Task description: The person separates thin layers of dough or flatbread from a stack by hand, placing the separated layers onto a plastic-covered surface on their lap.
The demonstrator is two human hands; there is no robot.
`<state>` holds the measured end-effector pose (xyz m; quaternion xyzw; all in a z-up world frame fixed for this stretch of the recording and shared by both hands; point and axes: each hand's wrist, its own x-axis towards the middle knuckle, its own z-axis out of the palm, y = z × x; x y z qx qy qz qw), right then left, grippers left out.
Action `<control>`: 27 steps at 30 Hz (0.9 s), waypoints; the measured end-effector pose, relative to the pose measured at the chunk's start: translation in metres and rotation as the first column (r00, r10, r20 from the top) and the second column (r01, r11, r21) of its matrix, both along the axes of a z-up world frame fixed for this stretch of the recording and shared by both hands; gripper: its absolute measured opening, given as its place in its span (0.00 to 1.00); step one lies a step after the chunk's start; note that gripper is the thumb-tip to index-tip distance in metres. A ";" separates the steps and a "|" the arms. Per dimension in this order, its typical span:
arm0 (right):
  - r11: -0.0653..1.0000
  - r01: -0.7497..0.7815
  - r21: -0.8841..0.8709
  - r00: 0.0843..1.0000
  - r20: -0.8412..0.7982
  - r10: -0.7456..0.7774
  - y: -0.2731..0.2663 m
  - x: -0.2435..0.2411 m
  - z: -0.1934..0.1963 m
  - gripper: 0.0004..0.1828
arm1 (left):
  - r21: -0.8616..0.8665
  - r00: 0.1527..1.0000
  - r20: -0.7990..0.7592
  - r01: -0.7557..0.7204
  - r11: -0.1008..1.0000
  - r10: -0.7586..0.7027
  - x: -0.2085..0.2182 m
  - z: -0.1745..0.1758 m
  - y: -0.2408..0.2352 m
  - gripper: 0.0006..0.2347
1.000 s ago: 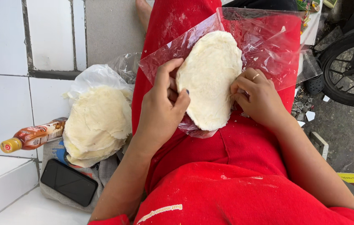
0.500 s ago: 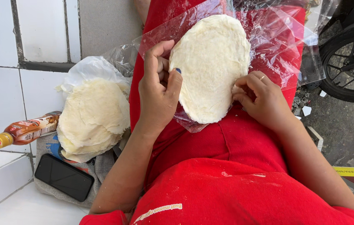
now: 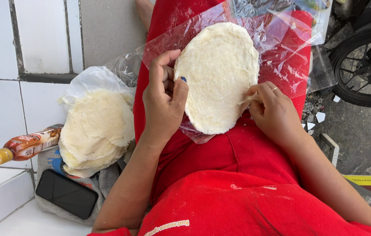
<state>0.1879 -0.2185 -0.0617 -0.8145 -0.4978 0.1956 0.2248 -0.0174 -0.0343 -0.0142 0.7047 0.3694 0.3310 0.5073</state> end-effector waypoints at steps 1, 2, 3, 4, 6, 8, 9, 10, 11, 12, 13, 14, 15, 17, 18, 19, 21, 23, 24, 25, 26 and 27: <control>0.998 -0.066 0.004 0.994 0.085 0.065 0.000 0.001 0.002 0.05 | 0.010 1.000 -0.008 -0.005 1.000 0.005 0.000 0.000 0.000 0.17; 0.998 -0.066 -0.001 0.994 0.082 0.066 0.001 0.001 0.004 0.05 | 0.006 1.000 -0.011 -0.005 1.000 0.005 0.001 -0.001 -0.001 0.17; 0.995 -0.099 -0.023 0.987 0.126 0.101 0.002 0.000 0.006 0.05 | 0.018 1.000 -0.011 -0.008 1.000 0.008 0.001 -0.002 -0.002 0.17; 0.990 -0.133 -0.043 0.976 0.170 0.139 0.004 0.000 0.007 0.05 | 0.034 1.000 -0.010 -0.013 0.999 0.013 0.002 -0.004 -0.001 0.17; 0.987 -0.159 -0.004 0.975 0.158 0.158 0.003 0.001 0.011 0.06 | 0.043 0.999 -0.045 -0.029 0.999 0.031 0.002 -0.001 -0.004 0.18; 0.983 -0.182 0.036 0.974 0.147 0.175 0.002 0.002 0.020 0.06 | 0.052 0.996 -0.079 -0.043 0.998 0.047 0.002 0.011 -0.013 0.18; 0.970 -0.236 0.064 0.971 0.050 0.233 0.003 0.004 0.027 0.07 | 0.257 0.972 -0.232 0.016 0.966 0.046 0.002 0.021 -0.020 0.24; 0.954 -0.284 0.097 0.956 -0.045 0.289 0.001 0.005 0.035 0.09 | 0.437 0.924 -0.376 0.108 0.893 0.072 0.003 0.032 -0.028 0.30; 0.955 -0.280 0.094 0.957 -0.047 0.285 -0.002 0.005 0.030 0.09 | 0.434 0.924 -0.377 0.112 0.894 0.067 0.007 0.036 -0.033 0.30; 0.967 -0.254 0.028 0.966 -0.049 0.255 -0.002 0.004 0.024 0.06 | 0.510 0.889 -0.447 0.168 0.844 0.094 0.011 0.041 -0.036 0.29; 0.973 -0.227 -0.037 0.973 -0.049 0.225 -0.001 0.004 0.018 0.04 | 0.577 0.850 -0.511 0.228 0.785 0.129 0.014 0.045 -0.039 0.29; 0.973 -0.227 -0.035 0.973 -0.049 0.225 0.000 0.003 0.019 0.04 | 0.578 0.850 -0.511 0.228 0.783 0.130 0.020 0.049 -0.039 0.29; 0.972 -0.234 -0.007 0.968 -0.093 0.233 0.001 0.003 0.020 0.04 | 0.568 0.836 -0.544 0.302 0.766 0.074 0.026 0.053 -0.039 0.26; 0.970 -0.241 0.015 0.960 -0.143 0.241 0.002 0.000 0.022 0.07 | 0.546 0.814 -0.581 0.377 0.748 0.015 0.033 0.038 -0.033 0.22; 0.966 -0.258 0.012 0.948 -0.187 0.256 0.002 0.000 0.025 0.04 | 0.504 0.803 -0.596 0.395 0.768 -0.022 0.037 0.022 -0.027 0.21; 0.961 -0.275 0.010 0.935 -0.231 0.270 0.001 0.000 0.029 0.06 | 0.461 0.792 -0.608 0.413 0.786 -0.059 0.041 0.006 -0.021 0.21; 0.958 -0.275 -0.078 0.951 -0.170 0.259 -0.002 0.003 0.019 0.10 | 0.503 0.825 -0.565 0.372 0.780 -0.029 0.043 0.005 -0.022 0.19; 0.952 -0.258 -0.167 0.964 -0.103 0.243 -0.005 0.003 0.013 0.23 | 0.542 0.857 -0.516 0.334 0.771 -0.009 0.048 0.005 -0.022 0.16; 0.954 -0.268 -0.136 0.963 -0.026 0.267 -0.004 0.002 0.011 0.14 | 0.554 0.863 -0.505 0.323 0.767 0.001 0.051 0.003 -0.022 0.15; 0.954 -0.281 -0.106 0.956 0.053 0.287 -0.003 0.001 0.009 0.05 | 0.566 0.869 -0.495 0.313 0.763 0.011 0.054 0.002 -0.021 0.14; 0.954 -0.280 -0.103 0.956 0.057 0.287 -0.003 0.001 0.015 0.05 | 0.570 0.871 -0.491 0.311 0.761 0.013 0.057 0.002 -0.020 0.14; 0.956 -0.292 -0.016 0.956 0.016 0.292 -0.002 0.001 0.021 0.06 | 0.589 0.872 -0.489 0.309 0.746 0.025 0.059 0.002 -0.019 0.14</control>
